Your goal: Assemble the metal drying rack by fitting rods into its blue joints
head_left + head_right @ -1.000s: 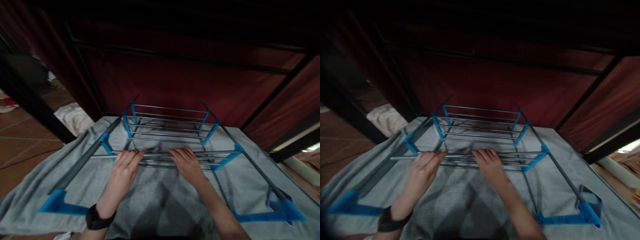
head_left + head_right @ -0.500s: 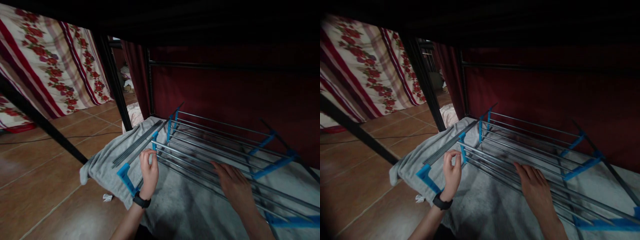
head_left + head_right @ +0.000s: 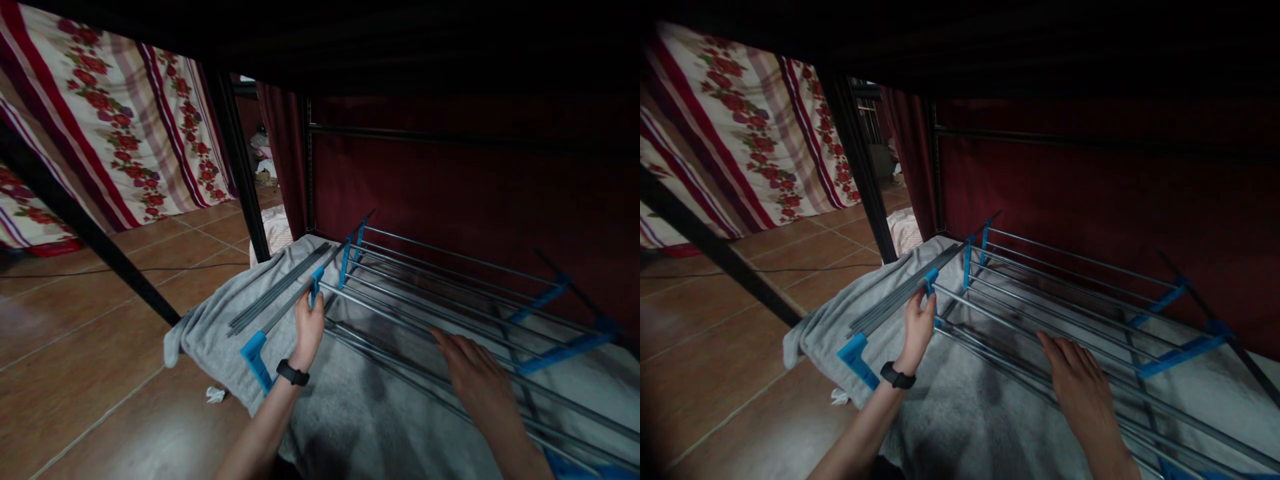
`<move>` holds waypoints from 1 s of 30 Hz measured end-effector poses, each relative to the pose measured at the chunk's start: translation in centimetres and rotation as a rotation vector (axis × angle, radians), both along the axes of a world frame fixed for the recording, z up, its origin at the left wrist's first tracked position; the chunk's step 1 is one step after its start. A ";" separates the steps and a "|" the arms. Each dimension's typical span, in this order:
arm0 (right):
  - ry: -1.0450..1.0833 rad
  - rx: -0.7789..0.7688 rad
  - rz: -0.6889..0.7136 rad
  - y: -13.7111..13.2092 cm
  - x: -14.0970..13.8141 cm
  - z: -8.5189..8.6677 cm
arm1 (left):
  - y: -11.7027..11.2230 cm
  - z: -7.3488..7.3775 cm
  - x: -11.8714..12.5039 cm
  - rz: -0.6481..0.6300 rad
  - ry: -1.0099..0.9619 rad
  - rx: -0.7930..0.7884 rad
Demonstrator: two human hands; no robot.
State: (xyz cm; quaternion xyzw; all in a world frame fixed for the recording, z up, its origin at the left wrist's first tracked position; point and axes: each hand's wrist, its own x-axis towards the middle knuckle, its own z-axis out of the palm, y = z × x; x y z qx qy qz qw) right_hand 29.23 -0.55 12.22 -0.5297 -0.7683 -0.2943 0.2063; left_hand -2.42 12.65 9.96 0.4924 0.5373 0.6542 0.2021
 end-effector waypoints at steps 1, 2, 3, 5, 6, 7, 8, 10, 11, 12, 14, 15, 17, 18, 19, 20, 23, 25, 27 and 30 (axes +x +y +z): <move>0.000 -0.004 0.004 0.1 0.0 -0.1 | 0.2 0.1 -0.1 0.000 0.004 -0.002; 0.002 -0.008 0.008 0.1 0.0 -0.1 | 0.3 0.2 -0.1 -0.001 0.005 -0.003; 0.005 -0.008 0.010 0.1 0.1 -0.2 | 0.4 0.2 -0.1 0.001 0.004 -0.005; 0.008 -0.002 0.009 0.2 0.0 -0.3 | 0.6 0.1 -0.1 0.013 0.001 -0.011; 0.009 0.002 0.007 0.2 0.0 -0.3 | 0.7 0.0 -0.1 0.022 -0.004 -0.017; 0.010 0.006 0.005 0.2 0.0 -0.3 | 0.8 -0.1 0.0 0.033 -0.012 -0.024; 0.010 0.008 0.004 0.2 -0.1 -0.2 | 0.9 -0.3 0.0 0.043 -0.022 -0.029; 0.005 0.011 0.005 0.2 -0.2 -0.2 | 0.9 -0.4 0.1 0.060 -0.038 -0.038; 0.002 0.017 0.002 0.2 -0.2 -0.1 | 1.0 -0.5 0.1 0.070 -0.041 -0.041; -0.001 0.023 -0.002 0.2 -0.2 -0.1 | 0.9 -0.5 0.2 0.079 -0.037 -0.042; -0.003 0.034 -0.011 0.2 -0.3 0.0 | 0.8 -0.4 0.2 0.094 -0.016 -0.040; -0.001 0.037 -0.014 0.2 -0.3 0.0 | 0.8 -0.3 0.3 0.100 -0.002 -0.038; 0.001 0.038 -0.013 0.2 -0.2 0.0 | 0.6 -0.2 0.4 0.112 0.021 -0.041; 0.001 0.037 -0.014 0.2 -0.1 0.0 | 0.5 -0.1 0.4 0.121 0.026 -0.046; 0.001 0.034 -0.014 0.1 -0.1 0.0 | 0.5 -0.1 0.5 0.130 0.028 -0.054; 0.000 0.030 -0.014 0.1 0.0 0.0 | 0.4 -0.1 0.6 0.136 0.029 -0.063; -0.004 0.020 -0.017 -0.1 0.1 0.0 | 0.4 -0.2 0.9 0.145 0.032 -0.064; -0.007 0.018 -0.019 -0.2 0.1 -0.1 | 0.3 -0.3 1.0 0.138 0.044 -0.043; -0.007 0.015 -0.022 -0.3 0.1 -0.1 | 0.1 -0.4 1.1 0.128 0.061 -0.024; -0.004 0.014 -0.031 -0.3 0.1 -0.2 | -0.1 -0.3 1.1 0.121 0.078 -0.018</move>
